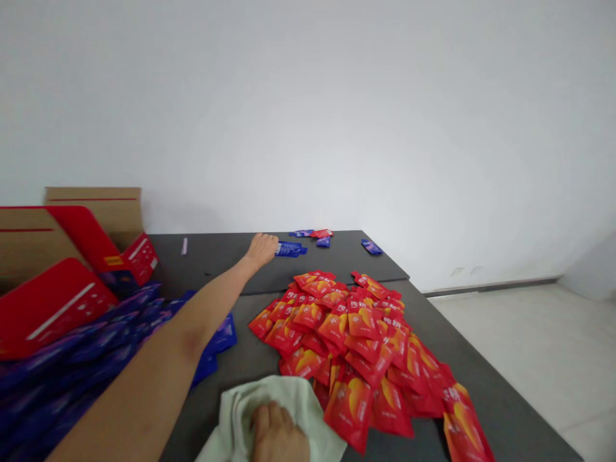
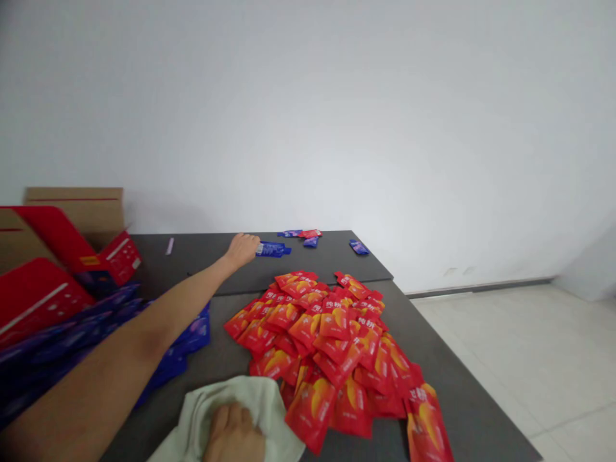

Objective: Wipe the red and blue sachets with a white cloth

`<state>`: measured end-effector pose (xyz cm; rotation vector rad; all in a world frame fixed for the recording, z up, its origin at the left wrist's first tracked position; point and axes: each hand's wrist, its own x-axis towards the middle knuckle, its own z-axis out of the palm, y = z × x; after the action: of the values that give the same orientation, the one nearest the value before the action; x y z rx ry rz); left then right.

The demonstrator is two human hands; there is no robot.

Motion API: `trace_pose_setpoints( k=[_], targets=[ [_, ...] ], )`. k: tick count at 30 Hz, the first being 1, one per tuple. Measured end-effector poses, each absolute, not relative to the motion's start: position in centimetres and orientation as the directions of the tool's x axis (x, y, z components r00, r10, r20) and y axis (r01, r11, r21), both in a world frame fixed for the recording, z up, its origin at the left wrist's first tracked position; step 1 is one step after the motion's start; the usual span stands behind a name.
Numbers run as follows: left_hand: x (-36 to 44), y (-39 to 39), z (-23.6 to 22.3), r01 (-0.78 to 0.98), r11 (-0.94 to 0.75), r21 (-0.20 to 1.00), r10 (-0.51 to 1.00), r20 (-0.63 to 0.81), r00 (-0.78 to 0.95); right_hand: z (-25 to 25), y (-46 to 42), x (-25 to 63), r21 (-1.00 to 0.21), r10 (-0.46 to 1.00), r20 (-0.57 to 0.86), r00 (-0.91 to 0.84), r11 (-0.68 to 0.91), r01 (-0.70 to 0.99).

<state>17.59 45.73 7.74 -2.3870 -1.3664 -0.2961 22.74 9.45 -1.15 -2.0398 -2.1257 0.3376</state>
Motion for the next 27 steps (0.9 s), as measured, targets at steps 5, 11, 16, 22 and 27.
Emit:
trace_pose_setpoints(
  k=[5, 11, 16, 22, 27],
  targets=[
    [10.0, 34.5, 12.5, 0.828, -0.446, -0.339, 0.718, 0.417, 0.557, 0.7, 8.5, 23.4, -0.494, 0.999, -0.025, -0.025, 0.009, 0.870],
    [3.2, 14.9, 9.1, 0.690, -0.477, -0.545, 0.577, 0.397, 0.713, 1.4, 5.0, 25.4, -0.761, 0.964, 0.229, 0.134, 0.092, 0.642],
    [0.7, 3.0, 2.3, 0.659, -0.569, -0.492, 0.441, 0.493, 0.750, 2.7, 2.7, 25.5, -0.865, 0.902, 0.319, 0.292, 0.150, 0.479],
    [1.2, -2.1, -2.4, 0.814, -0.561, -0.151, 0.601, 0.603, 0.525, 3.0, 3.4, 22.0, -0.801, 0.919, 0.350, 0.183, 0.193, 0.566],
    [1.2, -3.1, -3.0, 0.859, -0.502, 0.096, 0.812, 0.394, 0.430, 1.6, 4.0, 17.1, -0.651, 0.957, 0.289, -0.035, 0.223, 0.725]
  ],
)
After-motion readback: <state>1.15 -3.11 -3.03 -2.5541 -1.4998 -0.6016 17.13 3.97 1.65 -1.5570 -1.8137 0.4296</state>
